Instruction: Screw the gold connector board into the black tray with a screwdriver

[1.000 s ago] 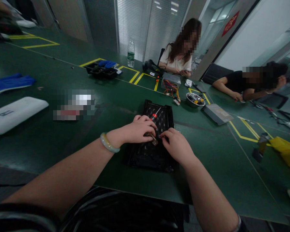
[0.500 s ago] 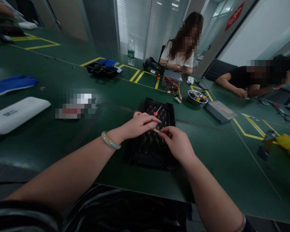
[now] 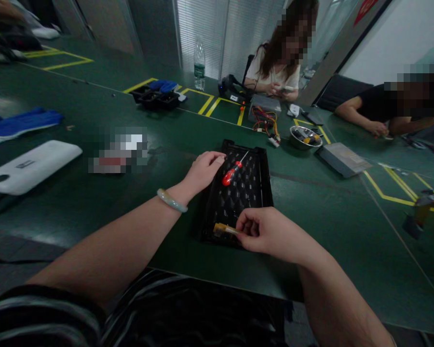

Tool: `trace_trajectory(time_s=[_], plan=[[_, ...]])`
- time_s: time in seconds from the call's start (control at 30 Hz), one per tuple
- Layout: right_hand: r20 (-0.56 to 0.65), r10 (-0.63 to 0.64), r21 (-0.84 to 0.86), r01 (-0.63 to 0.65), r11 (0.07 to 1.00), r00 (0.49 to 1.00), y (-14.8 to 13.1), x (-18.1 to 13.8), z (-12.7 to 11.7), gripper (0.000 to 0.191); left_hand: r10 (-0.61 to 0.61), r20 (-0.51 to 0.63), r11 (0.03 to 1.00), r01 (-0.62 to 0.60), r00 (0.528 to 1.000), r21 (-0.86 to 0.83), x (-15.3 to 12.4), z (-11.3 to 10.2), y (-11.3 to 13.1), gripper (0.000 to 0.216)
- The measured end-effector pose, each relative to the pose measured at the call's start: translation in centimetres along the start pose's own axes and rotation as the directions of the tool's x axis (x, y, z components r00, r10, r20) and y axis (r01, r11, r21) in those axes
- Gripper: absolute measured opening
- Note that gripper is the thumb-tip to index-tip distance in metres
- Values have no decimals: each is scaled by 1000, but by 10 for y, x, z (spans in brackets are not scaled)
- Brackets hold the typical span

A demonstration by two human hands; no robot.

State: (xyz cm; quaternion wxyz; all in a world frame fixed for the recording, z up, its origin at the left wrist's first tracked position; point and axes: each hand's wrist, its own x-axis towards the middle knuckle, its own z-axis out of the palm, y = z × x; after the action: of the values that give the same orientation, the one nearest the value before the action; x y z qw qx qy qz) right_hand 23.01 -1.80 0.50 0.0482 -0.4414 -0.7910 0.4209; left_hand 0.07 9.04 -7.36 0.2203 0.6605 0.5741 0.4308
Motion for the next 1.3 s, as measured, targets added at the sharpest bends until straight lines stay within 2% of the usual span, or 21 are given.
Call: trace_trajectory(time_s=[0.2,0.43,0.63,0.87,1.07,1.3], plan=[[-11,-120,-332,109,937,993,-6,0,4,8,49,12,999,-49,999,6,-1,-3,4,29],[21,-166,-444,158,882,986,-5,2,7,16,53,28,998,-54,998,15,-1,-2,3,28],[31,-248,-473,233,850,968,-8,6,15,15,51,22,999,-51,998,3,0,0,2,27],[-60,-238,-495,178,851,969,-10,0,14,13,58,25,998,-58,998,-9,-1,-1,2,26],[23,-203,-500,187,846,979,-11,-1,13,12,57,28,998,-57,998,8,0,0,1,25],[24,-199,-504,183,844,980,-10,-1,12,13,73,35,997,-73,997,2,-1,0,0,26]])
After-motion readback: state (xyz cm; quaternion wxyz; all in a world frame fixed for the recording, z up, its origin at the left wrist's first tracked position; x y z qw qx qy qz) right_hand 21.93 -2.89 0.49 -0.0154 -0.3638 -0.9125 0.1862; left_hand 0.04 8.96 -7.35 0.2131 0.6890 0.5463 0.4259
